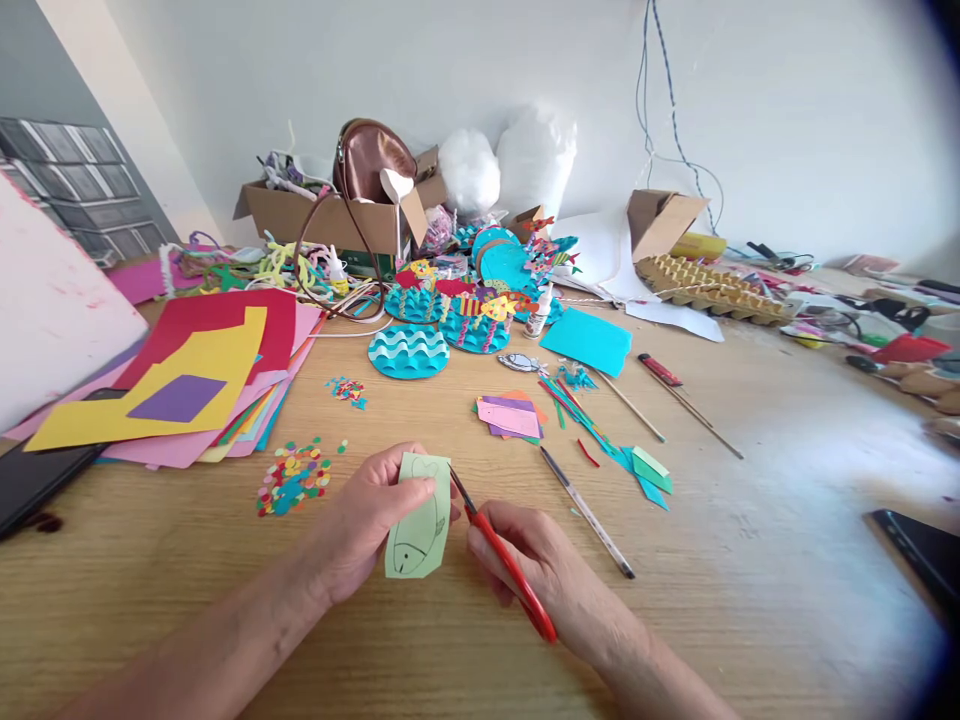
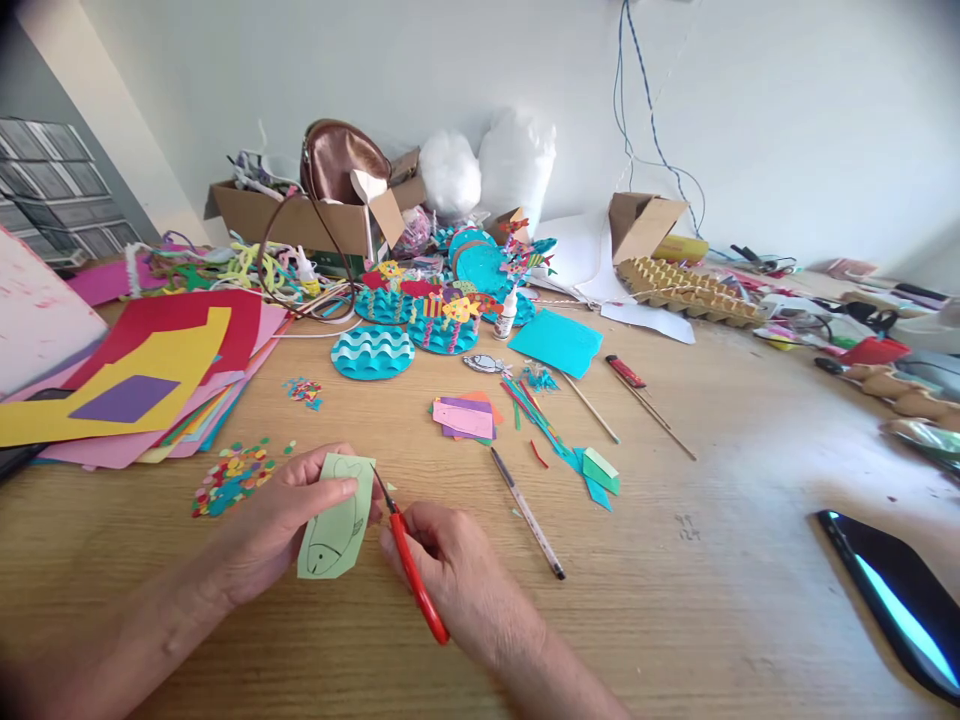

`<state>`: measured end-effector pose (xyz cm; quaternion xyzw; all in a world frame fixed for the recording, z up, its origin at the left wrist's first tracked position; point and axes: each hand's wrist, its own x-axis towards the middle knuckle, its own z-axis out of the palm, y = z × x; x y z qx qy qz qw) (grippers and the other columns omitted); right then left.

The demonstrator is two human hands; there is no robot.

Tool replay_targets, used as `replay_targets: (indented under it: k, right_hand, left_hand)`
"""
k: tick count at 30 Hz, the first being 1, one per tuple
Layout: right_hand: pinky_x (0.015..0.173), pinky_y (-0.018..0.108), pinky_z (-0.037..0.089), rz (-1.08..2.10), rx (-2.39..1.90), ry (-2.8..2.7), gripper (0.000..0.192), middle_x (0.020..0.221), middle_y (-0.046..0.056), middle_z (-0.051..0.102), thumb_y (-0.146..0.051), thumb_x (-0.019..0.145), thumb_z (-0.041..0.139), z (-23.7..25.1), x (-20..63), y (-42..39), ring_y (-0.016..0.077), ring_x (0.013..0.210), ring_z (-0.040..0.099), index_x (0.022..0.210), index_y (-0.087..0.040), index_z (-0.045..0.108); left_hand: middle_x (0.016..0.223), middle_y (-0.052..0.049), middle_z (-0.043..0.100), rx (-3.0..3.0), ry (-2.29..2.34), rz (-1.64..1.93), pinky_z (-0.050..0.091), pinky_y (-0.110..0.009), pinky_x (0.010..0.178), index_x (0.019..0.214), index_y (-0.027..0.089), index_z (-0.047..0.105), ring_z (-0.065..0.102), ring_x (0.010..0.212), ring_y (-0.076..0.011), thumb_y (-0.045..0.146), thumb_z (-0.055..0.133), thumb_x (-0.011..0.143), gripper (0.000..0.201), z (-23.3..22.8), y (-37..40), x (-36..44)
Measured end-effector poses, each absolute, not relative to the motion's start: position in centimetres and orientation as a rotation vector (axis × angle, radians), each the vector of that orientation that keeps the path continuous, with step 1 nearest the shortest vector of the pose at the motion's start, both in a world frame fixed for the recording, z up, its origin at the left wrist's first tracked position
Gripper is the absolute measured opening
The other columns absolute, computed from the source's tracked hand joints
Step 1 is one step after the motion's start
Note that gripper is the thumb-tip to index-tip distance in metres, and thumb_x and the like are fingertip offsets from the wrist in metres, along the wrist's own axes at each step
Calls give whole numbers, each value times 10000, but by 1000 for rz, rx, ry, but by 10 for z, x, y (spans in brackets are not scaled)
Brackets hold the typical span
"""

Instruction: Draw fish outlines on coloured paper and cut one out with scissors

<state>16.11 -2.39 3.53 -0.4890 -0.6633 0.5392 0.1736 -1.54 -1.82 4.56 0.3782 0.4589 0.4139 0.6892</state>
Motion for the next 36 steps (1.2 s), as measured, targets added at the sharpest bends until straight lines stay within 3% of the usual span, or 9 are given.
replay_targets:
  k: [6,36]
  right_hand:
    - [468,224,240,1535,-1390,-1867,321,529,-43,436,-363,868,453,32,160,-23,95,502,400,601,-189,411]
    - [450,223,230,1519,-1411,-1869,370,517,-48,386,-422,898,424,33,160,-26,88,480,380,609,-191,398]
  left_hand:
    - [599,16,596,850,1023,955,366,-192,484,655,166,549,519,522,-101,298,665,646,175,45,-19,-13]
    - [587,40,599,784,956,944,365,-175,480,647,174,531,494,503,-74,265,665,662,163,42,-22,-12]
